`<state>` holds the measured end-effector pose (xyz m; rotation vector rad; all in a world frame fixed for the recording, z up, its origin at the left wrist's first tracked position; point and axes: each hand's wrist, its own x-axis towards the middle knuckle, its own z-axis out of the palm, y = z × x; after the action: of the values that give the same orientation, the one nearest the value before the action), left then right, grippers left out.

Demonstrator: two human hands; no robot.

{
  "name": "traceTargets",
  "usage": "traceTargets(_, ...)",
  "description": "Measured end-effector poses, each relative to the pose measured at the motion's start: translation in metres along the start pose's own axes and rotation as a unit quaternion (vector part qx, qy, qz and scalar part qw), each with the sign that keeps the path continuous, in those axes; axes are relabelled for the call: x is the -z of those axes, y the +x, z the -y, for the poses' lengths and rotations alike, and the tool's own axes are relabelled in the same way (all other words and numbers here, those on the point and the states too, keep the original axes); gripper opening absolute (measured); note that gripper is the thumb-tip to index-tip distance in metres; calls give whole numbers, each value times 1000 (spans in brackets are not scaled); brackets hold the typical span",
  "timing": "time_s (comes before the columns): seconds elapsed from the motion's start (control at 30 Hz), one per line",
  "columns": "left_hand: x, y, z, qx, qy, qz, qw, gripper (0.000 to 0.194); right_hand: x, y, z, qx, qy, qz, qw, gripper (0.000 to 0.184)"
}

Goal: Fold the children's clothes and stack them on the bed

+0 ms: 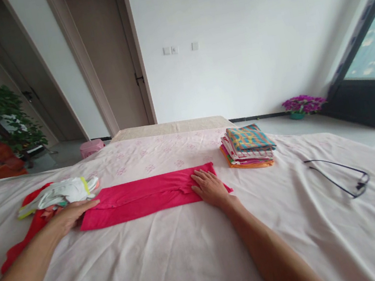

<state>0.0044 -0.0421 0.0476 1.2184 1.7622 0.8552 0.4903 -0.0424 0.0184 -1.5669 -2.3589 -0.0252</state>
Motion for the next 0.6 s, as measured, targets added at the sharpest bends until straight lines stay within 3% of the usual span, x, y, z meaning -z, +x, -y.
traceTargets(0.1,-2,-6,-12,21,-101,34,994,46,0,0,-1,2,7,-6,1000,51)
traceTargets(0.23,-24,-15,-38,-22,-141,38,989,59,1,0,-1,1,12,-6,1000,51)
traceTargets(0.4,-79,-31,-74,-73,-120,99,985,61,2,-1,-1,5,15,-7,1000,51)
traceTargets(0.6,-150,-37,-88,-108,-71,69,989,53,2,-2,-2,9,19,-6,1000,50)
